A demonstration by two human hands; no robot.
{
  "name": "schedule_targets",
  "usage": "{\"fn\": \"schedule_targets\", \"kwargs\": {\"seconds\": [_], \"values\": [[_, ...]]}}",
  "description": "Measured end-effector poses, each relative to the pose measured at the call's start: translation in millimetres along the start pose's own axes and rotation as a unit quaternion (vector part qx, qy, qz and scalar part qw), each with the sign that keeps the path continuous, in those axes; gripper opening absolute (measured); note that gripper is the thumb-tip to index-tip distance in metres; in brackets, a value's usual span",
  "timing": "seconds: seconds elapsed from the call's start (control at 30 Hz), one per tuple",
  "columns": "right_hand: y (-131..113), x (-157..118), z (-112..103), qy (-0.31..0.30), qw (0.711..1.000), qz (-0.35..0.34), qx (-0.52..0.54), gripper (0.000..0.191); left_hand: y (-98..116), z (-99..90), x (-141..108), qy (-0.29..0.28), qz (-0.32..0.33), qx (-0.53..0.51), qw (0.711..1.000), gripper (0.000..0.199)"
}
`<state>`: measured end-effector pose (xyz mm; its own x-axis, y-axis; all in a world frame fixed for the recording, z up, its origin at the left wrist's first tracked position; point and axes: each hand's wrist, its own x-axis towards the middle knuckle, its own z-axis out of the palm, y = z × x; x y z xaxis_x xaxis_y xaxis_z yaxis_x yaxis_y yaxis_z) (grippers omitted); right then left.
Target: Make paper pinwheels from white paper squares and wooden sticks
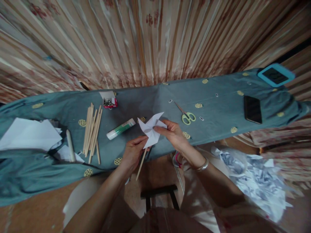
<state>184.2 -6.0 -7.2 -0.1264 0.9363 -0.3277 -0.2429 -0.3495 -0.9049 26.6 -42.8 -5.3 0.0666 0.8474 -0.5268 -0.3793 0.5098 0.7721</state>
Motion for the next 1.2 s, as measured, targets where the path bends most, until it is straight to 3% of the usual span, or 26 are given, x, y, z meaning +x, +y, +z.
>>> {"fn": "schedule_targets", "kwargs": {"seconds": [0.37,0.77,1.2], "values": [[-1.6,2.2,1.8,0.006,1.000,0.005,0.018,0.023,-7.1,0.6,1.9,0.018,-0.033,-0.013,0.999,0.024],[-2.7,2.8,1.7,0.005,0.998,0.041,0.046,0.028,-12.1,0.7,5.3,0.031,-0.037,-0.007,0.999,0.029],[1.8,3.6,1.7,-0.002,0.999,0.046,0.000,0.029,-13.7,-0.2,3.3,0.027,-0.036,-0.012,0.999,0.030]]}}
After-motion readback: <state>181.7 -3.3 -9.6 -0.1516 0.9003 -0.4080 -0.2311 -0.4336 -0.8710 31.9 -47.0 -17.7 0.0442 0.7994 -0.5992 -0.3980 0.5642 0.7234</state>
